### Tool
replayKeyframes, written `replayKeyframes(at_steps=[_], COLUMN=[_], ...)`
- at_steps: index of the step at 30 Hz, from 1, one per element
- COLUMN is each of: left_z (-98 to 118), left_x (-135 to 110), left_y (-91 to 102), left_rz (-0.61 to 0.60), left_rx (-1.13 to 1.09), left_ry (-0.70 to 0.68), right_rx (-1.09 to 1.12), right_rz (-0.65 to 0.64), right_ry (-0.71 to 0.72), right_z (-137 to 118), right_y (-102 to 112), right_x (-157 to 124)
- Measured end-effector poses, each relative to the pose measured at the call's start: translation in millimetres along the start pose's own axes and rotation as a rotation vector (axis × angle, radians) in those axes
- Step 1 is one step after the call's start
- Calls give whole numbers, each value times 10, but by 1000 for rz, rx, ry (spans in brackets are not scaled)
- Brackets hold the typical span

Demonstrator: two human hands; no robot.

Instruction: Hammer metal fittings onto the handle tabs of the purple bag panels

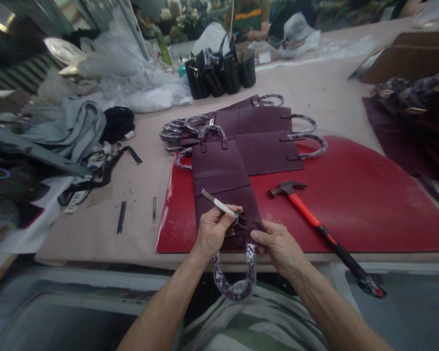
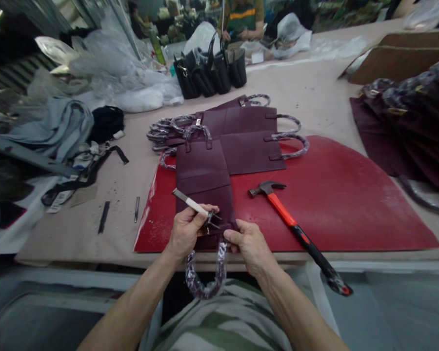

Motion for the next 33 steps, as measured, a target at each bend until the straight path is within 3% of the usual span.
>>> replayKeyframes(at_steps=[12, 25, 29, 33], left_z=[115, 236, 222, 199], left_x=[-57, -50, -8, 12], left_y=[5, -89, -86, -81], left_rz=[5, -12, 12, 19], left_rx=[-20, 174, 184, 182], left_ry=[-22, -103, -24, 16], right_rx=[-52, -55, -76, -184], right_rz=[-52, -78, -196, -148], right_ry=[7, 11, 52, 7], right_z=[-43, -26, -91, -82], right_y=[-7, 11, -6, 45], right_x=[4, 5, -43, -74])
Point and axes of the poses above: each hand's wrist, its own x-axis towards the middle knuckle, its own y-axis out of the back of the hand, z = x × y, the point moved 7 cm from there along x, towards the middle knuckle, and after that the axes turned 1 degree about -z, right-handed, at the moved point
